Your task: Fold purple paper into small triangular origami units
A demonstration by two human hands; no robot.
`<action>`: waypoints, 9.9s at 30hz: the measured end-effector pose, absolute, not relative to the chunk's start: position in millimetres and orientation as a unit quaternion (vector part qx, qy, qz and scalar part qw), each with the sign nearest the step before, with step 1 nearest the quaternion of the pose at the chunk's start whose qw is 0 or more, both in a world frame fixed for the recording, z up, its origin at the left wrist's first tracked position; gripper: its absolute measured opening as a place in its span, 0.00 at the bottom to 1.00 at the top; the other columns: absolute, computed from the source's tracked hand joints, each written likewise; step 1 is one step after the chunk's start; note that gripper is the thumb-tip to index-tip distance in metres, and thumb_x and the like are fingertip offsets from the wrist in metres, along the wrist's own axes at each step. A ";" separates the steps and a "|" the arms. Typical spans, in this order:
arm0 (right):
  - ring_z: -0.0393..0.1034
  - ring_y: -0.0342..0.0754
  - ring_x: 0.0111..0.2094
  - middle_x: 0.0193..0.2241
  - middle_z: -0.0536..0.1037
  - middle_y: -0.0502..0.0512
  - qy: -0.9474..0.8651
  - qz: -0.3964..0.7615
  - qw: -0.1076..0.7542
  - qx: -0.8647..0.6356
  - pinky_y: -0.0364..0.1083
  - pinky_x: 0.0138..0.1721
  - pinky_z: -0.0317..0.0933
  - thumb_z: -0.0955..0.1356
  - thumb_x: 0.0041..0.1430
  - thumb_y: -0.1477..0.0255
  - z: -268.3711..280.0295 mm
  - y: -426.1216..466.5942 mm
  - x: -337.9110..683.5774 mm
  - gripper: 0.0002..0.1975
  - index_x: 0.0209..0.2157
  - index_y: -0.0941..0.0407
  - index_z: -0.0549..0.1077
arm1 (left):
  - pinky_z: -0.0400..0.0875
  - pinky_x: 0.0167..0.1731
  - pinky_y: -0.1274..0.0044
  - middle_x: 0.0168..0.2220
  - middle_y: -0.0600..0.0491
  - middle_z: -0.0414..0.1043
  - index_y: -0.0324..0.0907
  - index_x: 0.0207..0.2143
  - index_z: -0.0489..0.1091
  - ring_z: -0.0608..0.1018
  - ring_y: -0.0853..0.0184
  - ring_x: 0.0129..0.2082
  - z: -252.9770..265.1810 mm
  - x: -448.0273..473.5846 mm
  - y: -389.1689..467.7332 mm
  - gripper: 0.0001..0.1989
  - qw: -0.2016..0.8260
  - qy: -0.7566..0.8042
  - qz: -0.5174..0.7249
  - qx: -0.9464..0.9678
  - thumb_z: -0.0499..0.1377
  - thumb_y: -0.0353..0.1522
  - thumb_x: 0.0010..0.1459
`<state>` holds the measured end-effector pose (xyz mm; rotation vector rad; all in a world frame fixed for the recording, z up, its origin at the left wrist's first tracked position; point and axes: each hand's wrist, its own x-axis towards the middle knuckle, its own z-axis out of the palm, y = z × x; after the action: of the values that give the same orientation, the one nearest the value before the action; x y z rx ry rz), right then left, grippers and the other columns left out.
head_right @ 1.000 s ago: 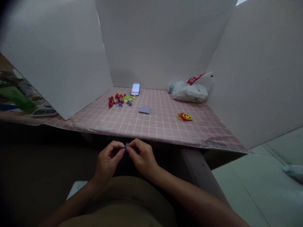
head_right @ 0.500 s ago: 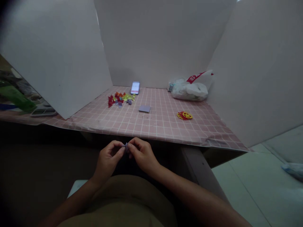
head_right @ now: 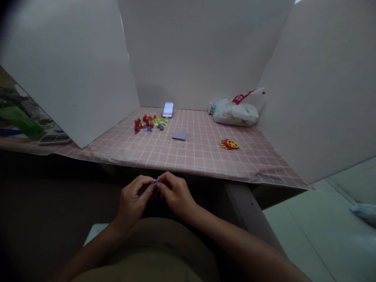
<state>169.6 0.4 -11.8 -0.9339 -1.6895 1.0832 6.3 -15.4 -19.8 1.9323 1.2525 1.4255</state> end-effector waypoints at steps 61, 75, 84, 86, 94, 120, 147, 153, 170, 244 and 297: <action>0.63 0.42 0.26 0.21 0.72 0.47 -0.517 0.534 0.564 -0.360 0.44 0.33 0.57 0.70 0.60 0.69 -14.2 0.5 166.3 0.12 0.24 0.57 0.71 | 0.73 0.36 0.78 0.35 0.55 0.76 0.43 0.39 0.71 0.79 0.68 0.33 -27.1 11.6 -17.0 0.07 0.323 0.429 0.570 0.622 0.64 0.30 0.57; 0.65 0.43 0.28 0.24 0.73 0.48 -0.519 0.580 0.509 -0.368 0.44 0.34 0.58 0.72 0.57 0.66 -13.6 -0.1 164.9 0.10 0.29 0.57 0.73 | 0.70 0.31 0.79 0.29 0.55 0.76 0.41 0.31 0.74 0.77 0.69 0.29 -18.7 7.3 -13.8 0.03 0.346 0.461 0.542 0.612 0.62 0.30 0.58; 0.64 0.44 0.28 0.24 0.73 0.49 -0.553 0.555 0.503 -0.365 0.45 0.34 0.58 0.72 0.58 0.66 -13.5 -0.4 165.7 0.10 0.27 0.57 0.74 | 0.71 0.32 0.80 0.30 0.56 0.76 0.42 0.34 0.74 0.78 0.70 0.30 -17.8 5.0 -13.4 0.02 0.386 0.437 0.542 0.605 0.63 0.31 0.58; 0.64 0.44 0.28 0.24 0.73 0.49 -0.554 0.553 0.506 -0.362 0.44 0.34 0.58 0.71 0.58 0.66 -14.3 -0.9 165.3 0.10 0.27 0.57 0.74 | 0.71 0.32 0.79 0.30 0.56 0.77 0.42 0.34 0.74 0.78 0.69 0.30 -17.5 4.4 -13.4 0.02 0.380 0.445 0.534 0.610 0.63 0.31 0.57; 0.64 0.44 0.28 0.24 0.73 0.49 -0.576 0.541 0.480 -0.381 0.45 0.34 0.58 0.71 0.58 0.65 -12.7 0.8 167.6 0.10 0.27 0.56 0.73 | 0.70 0.30 0.78 0.29 0.54 0.76 0.41 0.31 0.74 0.76 0.68 0.29 -14.0 -1.4 -12.0 0.04 0.385 0.466 0.497 0.623 0.63 0.32 0.57; 0.60 0.44 0.24 0.20 0.68 0.49 -0.650 0.431 0.442 -0.443 0.44 0.27 0.53 0.67 0.60 0.63 -6.8 -3.8 168.3 0.15 0.23 0.56 0.67 | 0.67 0.28 0.78 0.22 0.55 0.71 0.40 0.24 0.72 0.72 0.69 0.25 -4.3 2.5 -11.9 0.12 0.460 0.468 0.449 0.606 0.61 0.37 0.57; 0.63 0.42 0.20 0.19 0.72 0.49 -0.557 0.525 0.504 -0.400 0.43 0.25 0.58 0.68 0.60 0.64 -11.3 -1.6 162.4 0.14 0.24 0.57 0.72 | 0.68 0.27 0.77 0.24 0.55 0.71 0.40 0.35 0.72 0.73 0.69 0.24 -6.5 11.4 1.0 0.16 0.483 0.436 0.502 0.569 0.53 0.43 0.64; 0.65 0.43 0.23 0.20 0.72 0.50 -0.582 0.464 0.528 -0.409 0.43 0.27 0.59 0.66 0.63 0.65 -12.7 -1.6 164.1 0.15 0.23 0.57 0.70 | 0.66 0.28 0.78 0.22 0.57 0.69 0.39 0.26 0.70 0.71 0.70 0.24 -7.4 24.8 1.2 0.11 0.468 0.445 0.517 0.562 0.62 0.36 0.57; 0.55 0.40 0.24 0.20 0.64 0.46 -0.747 0.396 0.359 -0.397 0.41 0.25 0.49 0.68 0.59 0.63 -4.5 21.4 181.7 0.15 0.24 0.58 0.67 | 0.64 0.29 0.78 0.25 0.55 0.72 0.39 0.29 0.74 0.71 0.69 0.26 18.0 4.9 7.3 0.05 0.450 0.453 0.336 0.693 0.60 0.32 0.54; 0.65 0.39 0.17 0.18 0.71 0.44 -0.511 0.668 0.473 -0.262 0.39 0.19 0.60 0.71 0.59 0.60 0.9 14.3 173.2 0.15 0.33 0.56 0.68 | 0.60 0.22 0.80 0.21 0.59 0.64 0.41 0.27 0.63 0.65 0.74 0.20 -14.3 36.6 -4.2 0.17 0.619 0.326 0.550 0.456 0.57 0.42 0.64; 0.65 0.40 0.22 0.22 0.70 0.47 -0.645 0.466 0.494 -0.349 0.41 0.26 0.60 0.67 0.62 0.68 -4.9 12.2 177.4 0.08 0.31 0.57 0.72 | 0.72 0.33 0.77 0.31 0.53 0.77 0.40 0.36 0.72 0.79 0.66 0.30 -0.8 23.7 -10.3 0.06 0.377 0.438 0.519 0.630 0.60 0.33 0.59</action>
<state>177.4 12.2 -4.9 -0.8454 -1.5641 1.1309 23.7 -10.3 -0.8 1.6124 1.1192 1.3276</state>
